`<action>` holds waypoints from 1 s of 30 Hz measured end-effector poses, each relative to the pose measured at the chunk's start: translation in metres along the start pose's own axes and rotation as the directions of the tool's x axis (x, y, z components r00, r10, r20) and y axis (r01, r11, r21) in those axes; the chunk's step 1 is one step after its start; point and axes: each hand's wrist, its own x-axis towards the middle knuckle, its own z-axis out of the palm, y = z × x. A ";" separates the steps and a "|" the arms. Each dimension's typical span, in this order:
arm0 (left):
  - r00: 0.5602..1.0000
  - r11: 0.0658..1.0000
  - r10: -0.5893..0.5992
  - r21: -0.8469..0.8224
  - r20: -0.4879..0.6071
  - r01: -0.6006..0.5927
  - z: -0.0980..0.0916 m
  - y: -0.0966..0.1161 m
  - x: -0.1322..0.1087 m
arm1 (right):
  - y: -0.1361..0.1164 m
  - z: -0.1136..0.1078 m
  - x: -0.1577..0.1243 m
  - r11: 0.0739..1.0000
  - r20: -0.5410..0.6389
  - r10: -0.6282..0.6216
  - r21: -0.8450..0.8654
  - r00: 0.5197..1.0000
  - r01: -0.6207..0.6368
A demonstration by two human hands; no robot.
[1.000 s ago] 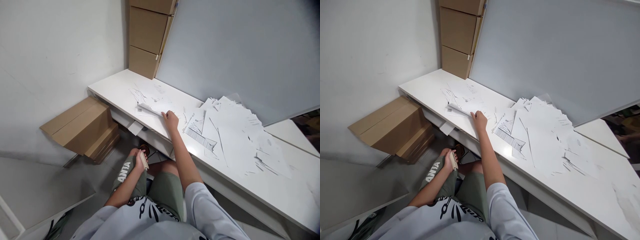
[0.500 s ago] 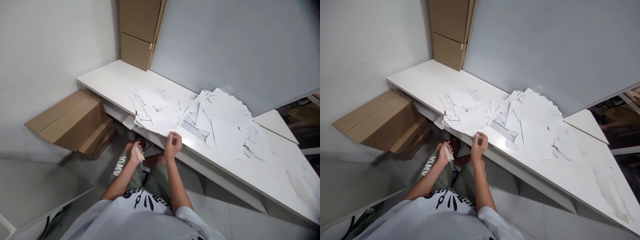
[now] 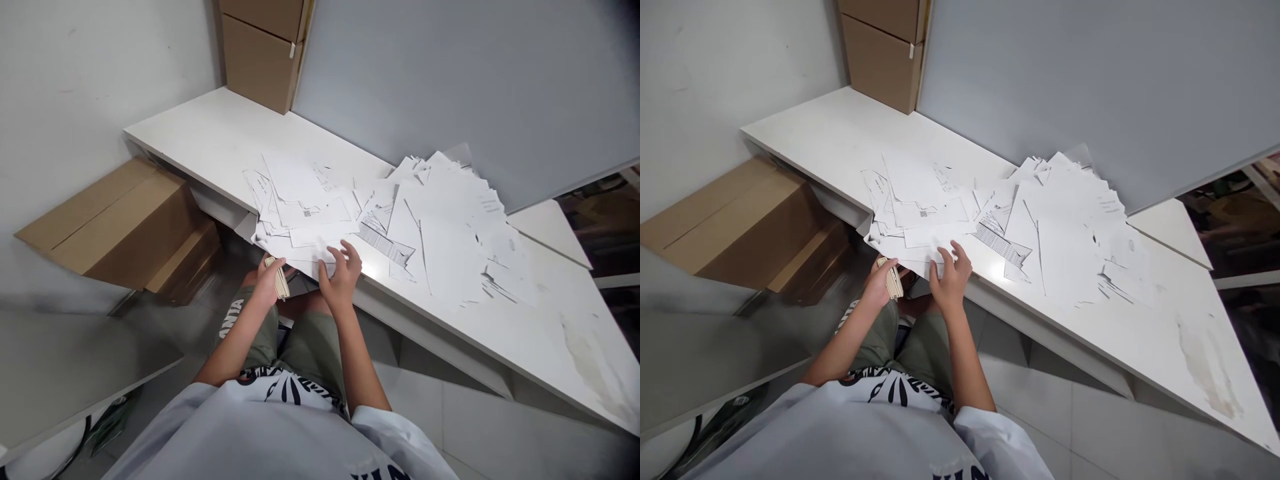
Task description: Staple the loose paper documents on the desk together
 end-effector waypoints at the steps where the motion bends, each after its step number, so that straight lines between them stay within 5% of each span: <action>1: 1.000 1.000 0.005 0.004 -0.017 -0.005 0.002 0.000 0.001 | -0.001 -0.002 0.010 0.997 0.091 -0.067 -0.032 0.994 0.070; 4: 0.998 0.999 0.043 0.000 -0.048 -0.043 0.009 -0.001 0.004 | 0.000 -0.002 0.040 0.980 0.303 -0.173 -0.039 0.937 0.193; 12: 0.978 0.972 0.192 -0.121 -0.079 -0.200 0.019 0.003 0.019 | 0.004 0.011 0.067 0.913 0.497 -0.405 0.177 0.768 0.367; 21: 0.965 0.944 0.253 -0.200 -0.063 -0.261 0.025 0.023 0.019 | -0.008 0.014 0.085 0.924 0.468 -0.379 0.148 0.798 0.351; 30: 0.937 0.936 0.348 -0.053 0.004 -0.347 0.002 0.007 0.009 | -0.006 0.028 0.086 0.948 0.416 -0.200 0.309 0.887 0.068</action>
